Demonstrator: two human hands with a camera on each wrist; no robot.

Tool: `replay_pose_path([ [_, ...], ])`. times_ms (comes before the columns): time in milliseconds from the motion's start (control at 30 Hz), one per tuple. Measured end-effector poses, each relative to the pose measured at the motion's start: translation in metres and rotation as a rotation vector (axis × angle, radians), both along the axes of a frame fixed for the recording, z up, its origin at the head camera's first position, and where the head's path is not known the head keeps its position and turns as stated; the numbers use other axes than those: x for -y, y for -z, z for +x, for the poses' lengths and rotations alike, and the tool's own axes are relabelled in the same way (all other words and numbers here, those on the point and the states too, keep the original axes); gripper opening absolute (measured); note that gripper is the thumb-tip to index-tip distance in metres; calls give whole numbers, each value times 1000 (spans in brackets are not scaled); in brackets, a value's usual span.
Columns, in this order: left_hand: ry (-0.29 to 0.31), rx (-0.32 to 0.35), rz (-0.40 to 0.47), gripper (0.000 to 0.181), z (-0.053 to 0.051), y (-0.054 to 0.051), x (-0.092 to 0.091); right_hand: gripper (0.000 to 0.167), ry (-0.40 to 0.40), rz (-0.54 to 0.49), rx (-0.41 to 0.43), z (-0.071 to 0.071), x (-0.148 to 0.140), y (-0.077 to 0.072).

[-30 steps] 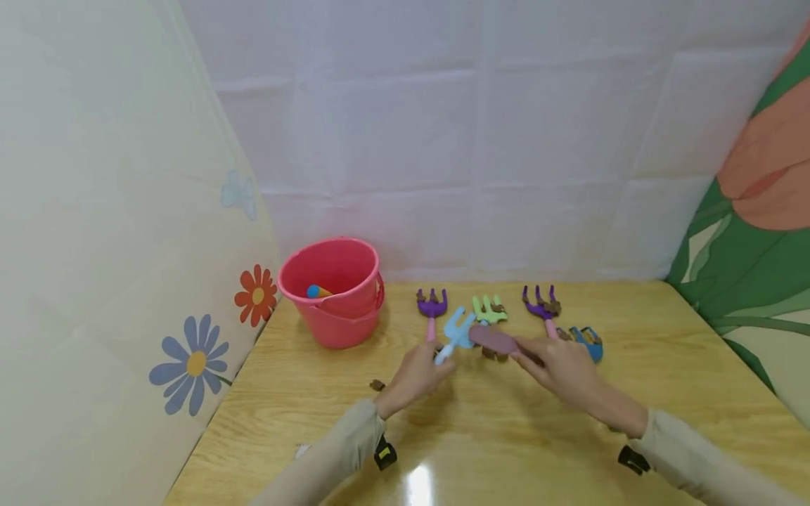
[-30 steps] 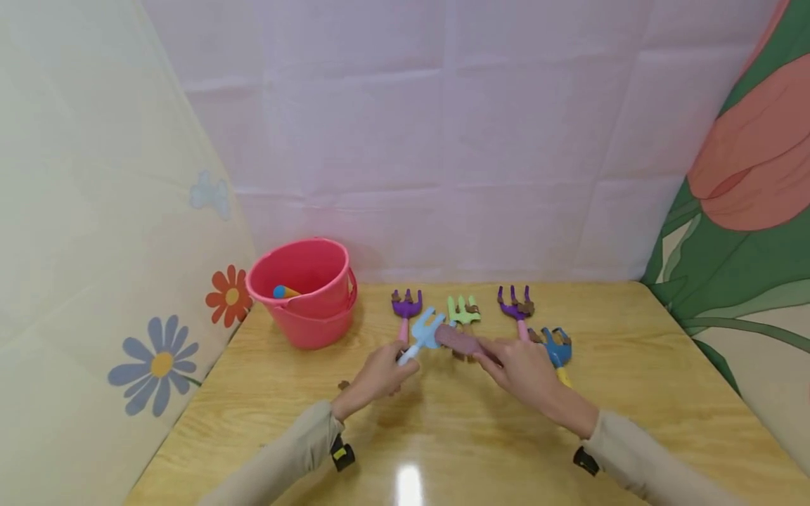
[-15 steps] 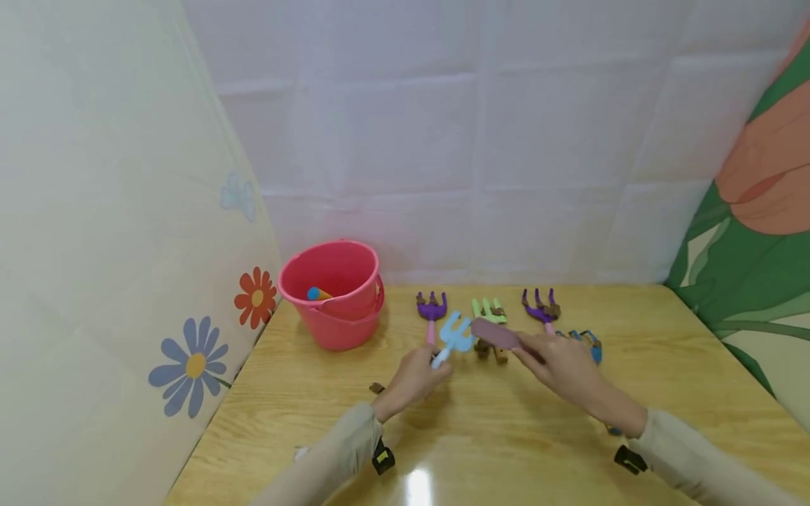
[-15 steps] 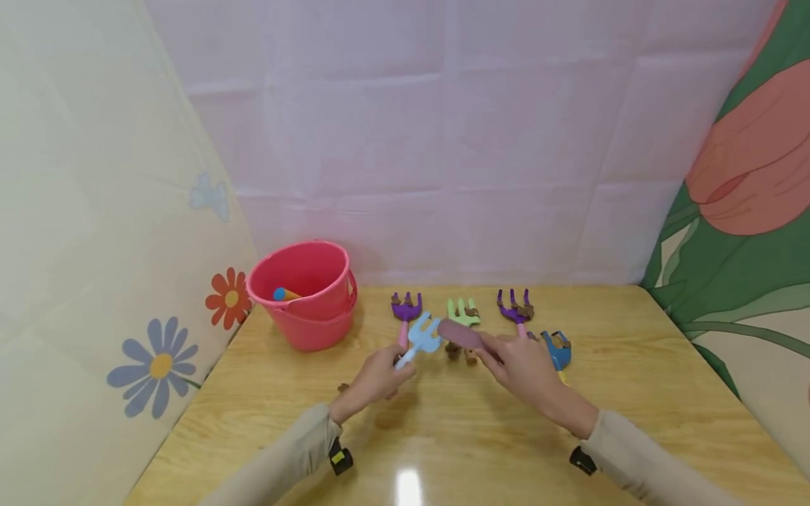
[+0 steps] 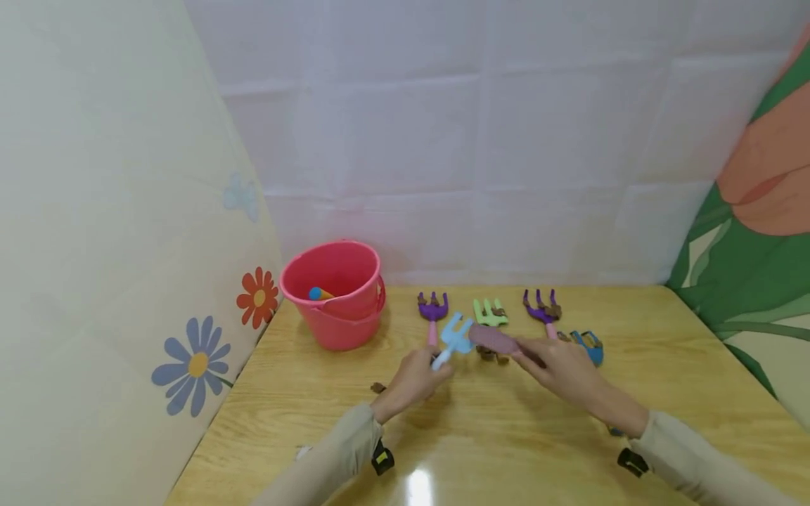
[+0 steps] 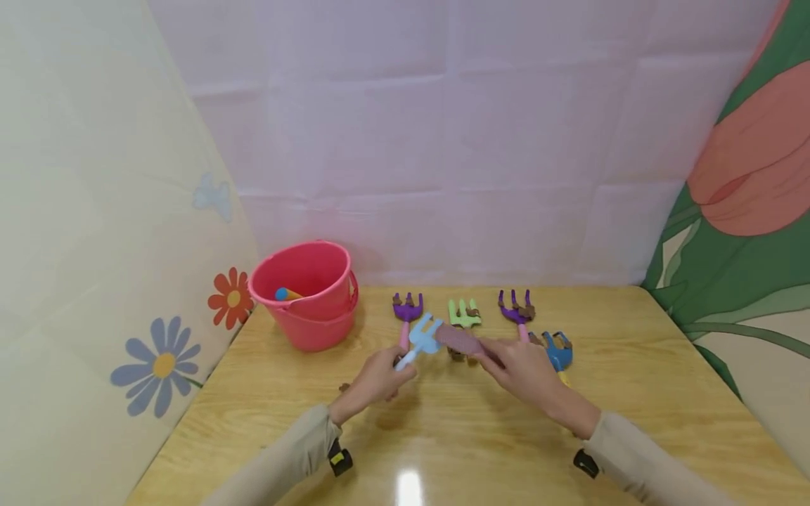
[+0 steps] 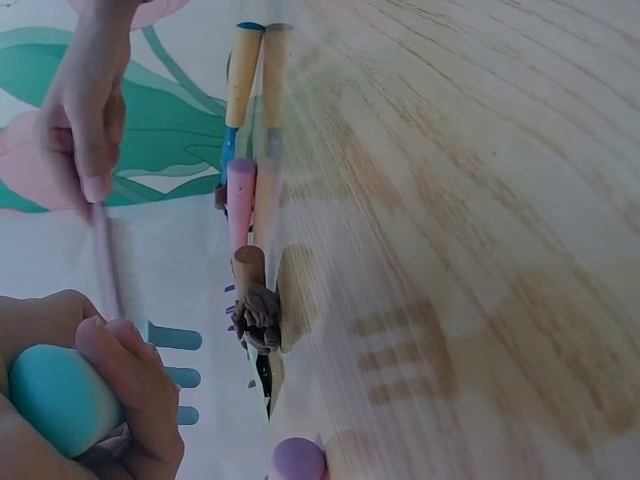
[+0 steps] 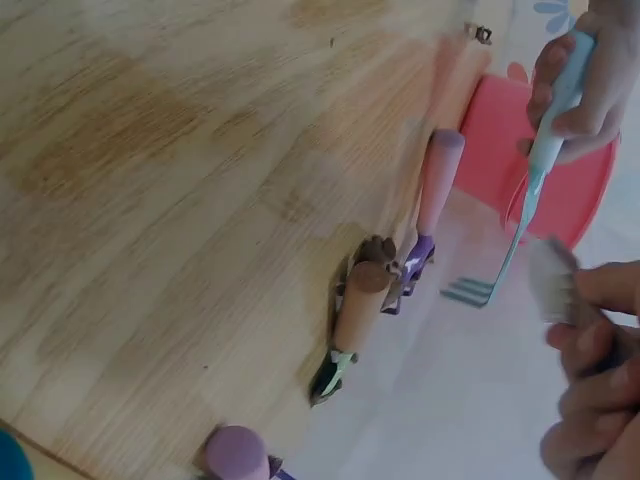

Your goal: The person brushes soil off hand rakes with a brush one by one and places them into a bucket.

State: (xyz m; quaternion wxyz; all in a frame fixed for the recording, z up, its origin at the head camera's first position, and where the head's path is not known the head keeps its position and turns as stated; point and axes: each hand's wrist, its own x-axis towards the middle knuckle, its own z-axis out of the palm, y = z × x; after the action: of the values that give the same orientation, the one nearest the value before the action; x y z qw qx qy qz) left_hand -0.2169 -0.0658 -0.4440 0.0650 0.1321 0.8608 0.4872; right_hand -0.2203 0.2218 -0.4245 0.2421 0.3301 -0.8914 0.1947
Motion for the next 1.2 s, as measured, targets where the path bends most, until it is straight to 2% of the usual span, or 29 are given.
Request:
replay_pose_path([
  [67,5,-8,-2,18,0,0,-1,24,14,11,-17,0,1,0],
  [200,13,-6,-1,19,0,0,-1,11,137,21,-88,-2,-3,2],
  [267,9,5,-1,17,1,0,-1,13,163,28,-83,-2,-5,3],
  [433,-4,12,-8,14,0,0,2,11,135,41,-11,1,-4,3],
  [700,-7,29,-40,20,-4,-7,5,20,142,54,-8,2,-5,1],
  [1000,19,-43,-69,22,-7,-13,14,26,161,79,71,5,-8,2],
  [1200,34,-33,-84,25,-7,-20,18,24,148,75,79,6,-9,3],
])
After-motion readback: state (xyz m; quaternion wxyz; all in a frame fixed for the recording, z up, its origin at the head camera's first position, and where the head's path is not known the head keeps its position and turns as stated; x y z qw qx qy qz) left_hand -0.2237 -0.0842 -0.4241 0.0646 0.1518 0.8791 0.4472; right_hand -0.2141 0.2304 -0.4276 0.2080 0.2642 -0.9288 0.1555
